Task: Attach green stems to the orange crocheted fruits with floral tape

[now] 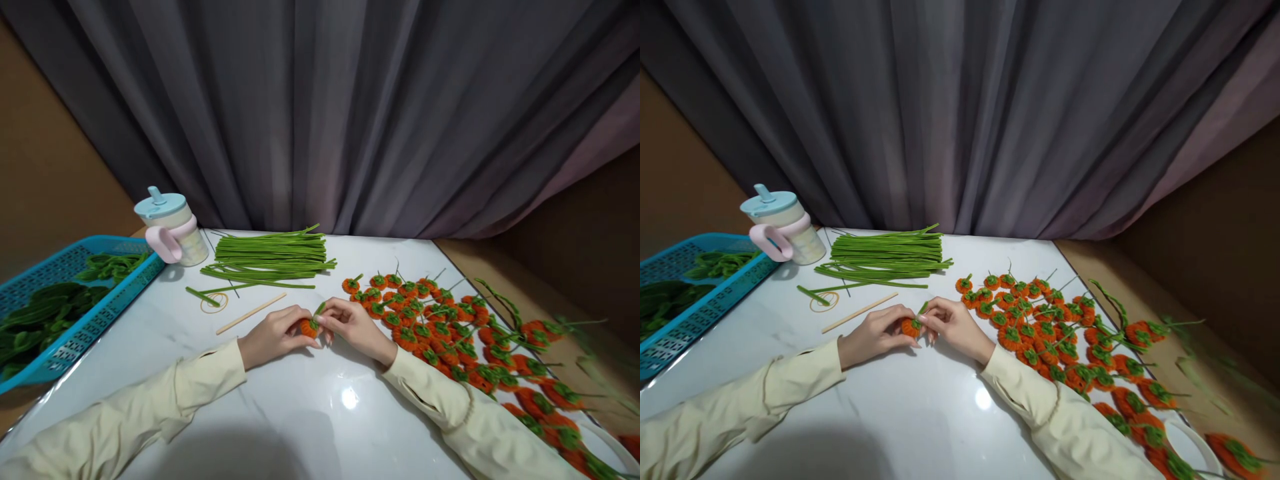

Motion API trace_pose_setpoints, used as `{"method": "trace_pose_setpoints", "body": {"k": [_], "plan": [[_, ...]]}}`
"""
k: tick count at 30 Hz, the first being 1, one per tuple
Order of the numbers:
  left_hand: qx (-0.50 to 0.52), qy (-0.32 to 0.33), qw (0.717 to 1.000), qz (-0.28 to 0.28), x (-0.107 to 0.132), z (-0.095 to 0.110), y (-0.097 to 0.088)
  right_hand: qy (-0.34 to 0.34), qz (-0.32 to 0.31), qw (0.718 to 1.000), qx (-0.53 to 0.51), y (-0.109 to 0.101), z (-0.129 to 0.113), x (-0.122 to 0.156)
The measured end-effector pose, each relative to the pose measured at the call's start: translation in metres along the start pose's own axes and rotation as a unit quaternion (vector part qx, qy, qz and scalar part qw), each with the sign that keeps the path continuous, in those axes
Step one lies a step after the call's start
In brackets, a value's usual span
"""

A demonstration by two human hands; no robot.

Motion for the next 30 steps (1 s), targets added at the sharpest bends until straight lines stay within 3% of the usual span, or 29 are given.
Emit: {"method": "trace_pose_setpoints", "body": {"k": [7,10,15,30], "plan": [[-0.001,0.010,1.000,0.021,0.003,-0.002,0.002,-0.034,0.015,0.995,0.088,0.004,-0.002,0.004],[-0.018,0.062,0.996,0.057,0.004,0.000,0.001,-0.040,0.017,0.992,0.118,0.004,-0.002,0.005],[-0.034,0.152,0.986,0.062,0.003,0.006,-0.001,-0.025,0.001,0.997,0.069,0.004,0.000,0.003],[-0.026,0.157,0.984,0.079,0.003,0.008,-0.003,-0.003,-0.038,0.999,-0.026,0.002,-0.008,0.003]]}}
Point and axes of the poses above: each hand's wrist, its own x-axis away from the middle knuckle, its own y-axis out of the palm, z = x × y, the point moved 3 cm from there along -x, towards the middle knuckle, and after that the axes turned 2 degrees about y, right-handed, at the moved point
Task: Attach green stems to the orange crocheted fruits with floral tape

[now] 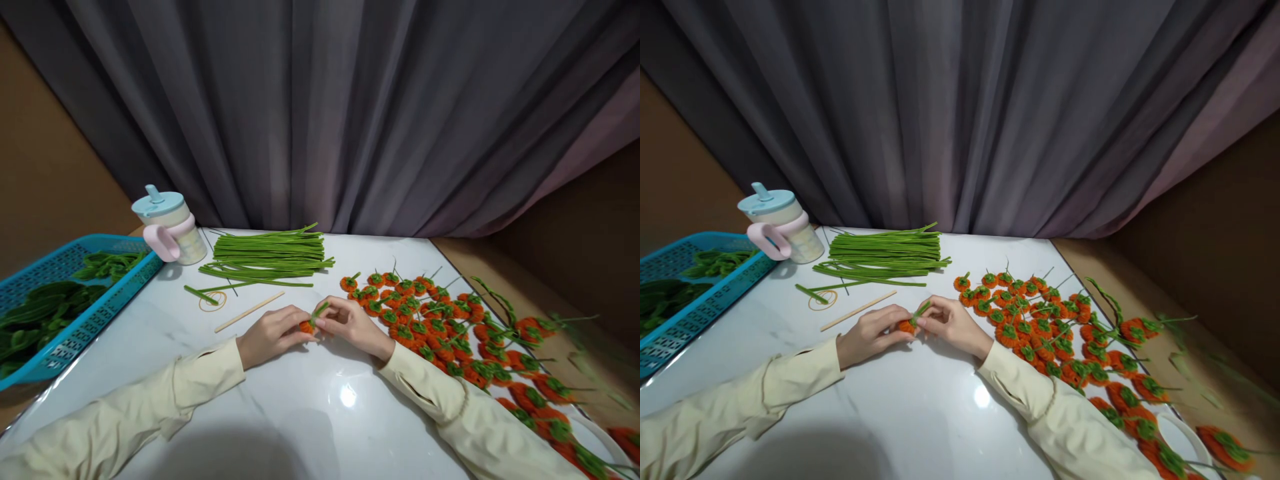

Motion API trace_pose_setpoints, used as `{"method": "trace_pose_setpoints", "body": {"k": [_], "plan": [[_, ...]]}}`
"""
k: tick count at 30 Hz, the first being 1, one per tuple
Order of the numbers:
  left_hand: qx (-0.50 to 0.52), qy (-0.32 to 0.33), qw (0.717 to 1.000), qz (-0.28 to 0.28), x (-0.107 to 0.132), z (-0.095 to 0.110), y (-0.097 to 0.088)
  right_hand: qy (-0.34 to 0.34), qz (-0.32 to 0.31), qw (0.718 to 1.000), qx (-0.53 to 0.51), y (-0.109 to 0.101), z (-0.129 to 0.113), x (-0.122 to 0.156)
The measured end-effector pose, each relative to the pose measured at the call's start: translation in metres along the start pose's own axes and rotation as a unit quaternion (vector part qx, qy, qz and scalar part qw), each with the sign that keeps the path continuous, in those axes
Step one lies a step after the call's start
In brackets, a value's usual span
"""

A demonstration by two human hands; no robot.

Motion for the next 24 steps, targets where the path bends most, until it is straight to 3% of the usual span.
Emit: {"method": "trace_pose_setpoints", "body": {"k": [14,24], "plan": [[-0.041,0.013,0.999,-0.004,0.0040,-0.0013,0.0013,0.009,-0.021,1.000,-0.019,-0.0022,0.0033,0.0003],[0.085,-0.060,0.994,0.025,0.0002,-0.0014,0.0013,0.005,-0.005,0.999,-0.050,0.0002,0.0068,0.0022]]}}
Point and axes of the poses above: each hand's wrist, its own x-axis away from the middle knuckle, its own y-axis out of the palm, z = x × y, the point moved 3 cm from there along -x, towards the middle knuckle, and after that the axes turned 2 degrees about y, right-handed, at the moved point
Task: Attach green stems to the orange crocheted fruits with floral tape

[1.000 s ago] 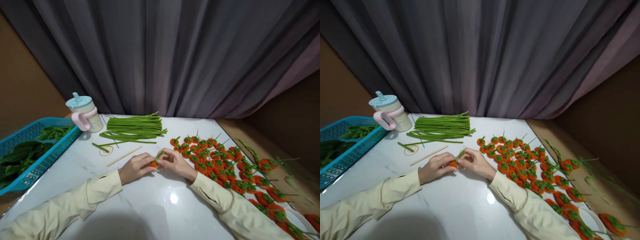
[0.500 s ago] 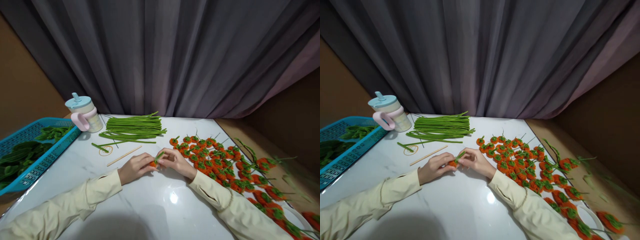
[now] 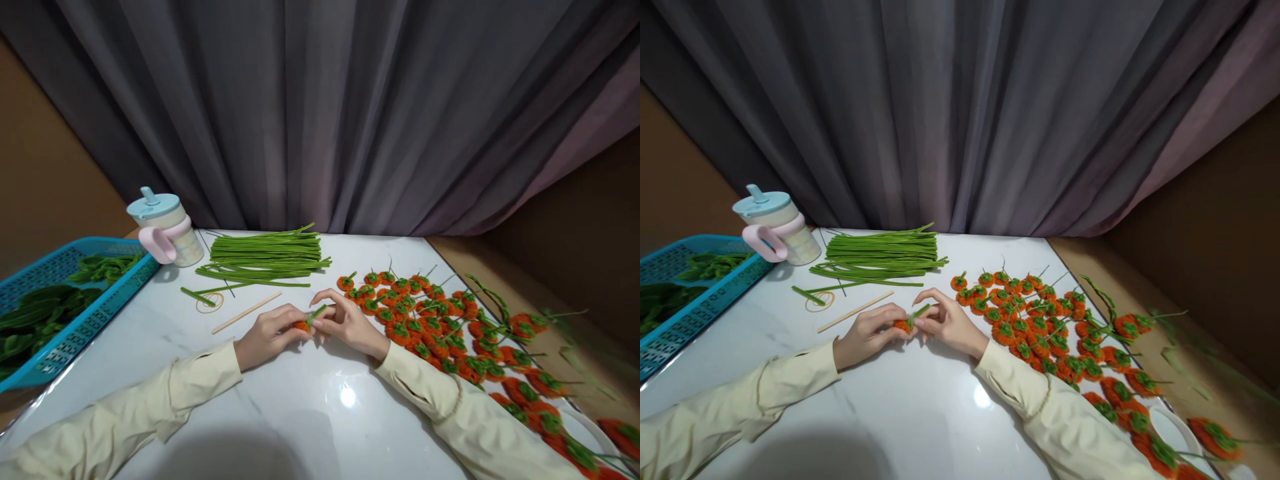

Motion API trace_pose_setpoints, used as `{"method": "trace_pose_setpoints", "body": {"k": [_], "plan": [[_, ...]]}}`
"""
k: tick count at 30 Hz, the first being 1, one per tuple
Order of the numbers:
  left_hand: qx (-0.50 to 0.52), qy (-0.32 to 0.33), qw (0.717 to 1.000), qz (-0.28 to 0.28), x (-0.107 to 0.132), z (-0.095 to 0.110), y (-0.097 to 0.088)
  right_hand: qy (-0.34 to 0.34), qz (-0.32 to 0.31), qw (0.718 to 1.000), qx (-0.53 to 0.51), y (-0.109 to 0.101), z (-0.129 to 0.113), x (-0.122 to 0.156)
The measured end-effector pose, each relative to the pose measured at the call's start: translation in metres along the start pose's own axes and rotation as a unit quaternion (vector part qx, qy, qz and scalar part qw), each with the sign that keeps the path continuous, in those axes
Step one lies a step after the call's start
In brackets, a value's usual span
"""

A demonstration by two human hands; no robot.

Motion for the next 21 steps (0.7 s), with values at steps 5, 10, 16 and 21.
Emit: {"method": "trace_pose_setpoints", "body": {"k": [5,10,16,21], "plan": [[0.046,-0.074,0.996,-0.003,-0.0010,-0.0024,0.0004,-0.037,0.001,0.999,0.032,0.0030,-0.0011,0.0006],[0.073,-0.113,0.991,-0.001,-0.0018,-0.0028,0.0009,-0.056,-0.004,0.997,0.050,0.0036,-0.0029,0.0013],[0.146,-0.177,0.973,0.002,-0.0024,-0.0058,0.0031,-0.051,-0.009,0.996,0.066,0.0014,-0.0006,0.0017],[0.208,-0.217,0.954,0.008,-0.0020,-0.0070,0.0056,-0.039,-0.001,0.997,0.072,0.0005,0.0006,0.0014]]}}
Point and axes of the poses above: each hand's wrist, its own x-axis away from the middle knuckle, its own y-axis out of the palm, z = x × y, the point moved 3 cm from there along -x, towards the middle knuckle, and after that the axes turned 2 degrees about y, right-handed, at the moved point
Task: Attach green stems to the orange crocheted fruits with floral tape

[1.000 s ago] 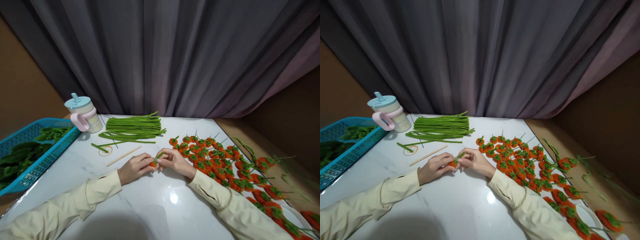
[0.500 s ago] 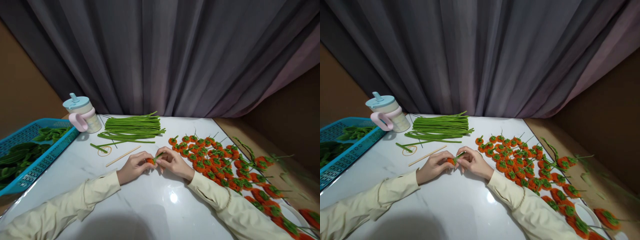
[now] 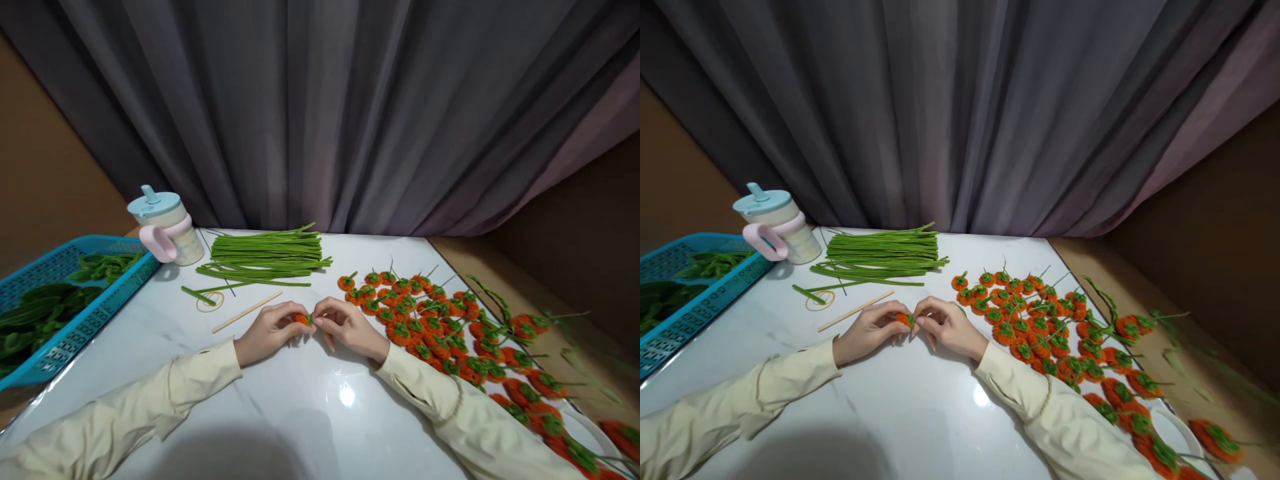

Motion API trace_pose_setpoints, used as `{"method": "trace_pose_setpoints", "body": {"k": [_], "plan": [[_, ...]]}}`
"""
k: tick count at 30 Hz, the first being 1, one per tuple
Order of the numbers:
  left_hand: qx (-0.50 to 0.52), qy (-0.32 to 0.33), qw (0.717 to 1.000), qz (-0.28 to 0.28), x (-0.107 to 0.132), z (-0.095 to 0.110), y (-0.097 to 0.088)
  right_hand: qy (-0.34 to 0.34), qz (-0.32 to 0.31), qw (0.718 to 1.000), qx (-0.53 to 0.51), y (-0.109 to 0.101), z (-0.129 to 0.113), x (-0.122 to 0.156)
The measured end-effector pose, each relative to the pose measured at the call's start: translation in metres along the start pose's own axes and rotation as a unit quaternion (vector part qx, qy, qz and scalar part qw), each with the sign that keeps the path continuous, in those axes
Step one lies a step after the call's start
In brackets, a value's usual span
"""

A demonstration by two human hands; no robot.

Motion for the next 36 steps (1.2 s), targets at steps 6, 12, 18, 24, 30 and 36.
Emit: {"method": "trace_pose_setpoints", "body": {"k": [6,12,18,24,30,36], "plan": [[0.018,-0.009,1.000,-0.005,0.0001,0.0013,0.0005,0.001,0.014,1.000,-0.015,0.0008,-0.0008,-0.0002],[-0.038,0.044,0.998,0.001,0.0009,0.0022,-0.0016,0.004,0.020,0.999,-0.028,0.0015,-0.0006,-0.0010],[-0.142,0.132,0.981,0.003,0.0020,0.0051,-0.0033,0.008,0.024,0.999,-0.031,0.0016,-0.0008,-0.0010],[-0.197,0.178,0.964,-0.001,0.0050,0.0017,-0.0038,0.011,0.023,0.999,-0.026,0.0015,-0.0024,-0.0008],[-0.277,0.246,0.929,0.001,0.0058,0.0051,-0.0063,0.019,0.016,0.999,-0.025,0.0018,-0.0016,-0.0010],[-0.341,0.274,0.899,-0.017,0.0068,0.0080,-0.0070,0.019,0.013,1.000,-0.014,0.0011,0.0007,-0.0011]]}}
Point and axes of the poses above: each hand's wrist, its own x-axis away from the middle knuckle, its own y-axis out of the palm, z = x × y, the point moved 3 cm from there along -x, towards the middle knuckle, and after that the axes turned 2 degrees about y, right-handed, at the moved point
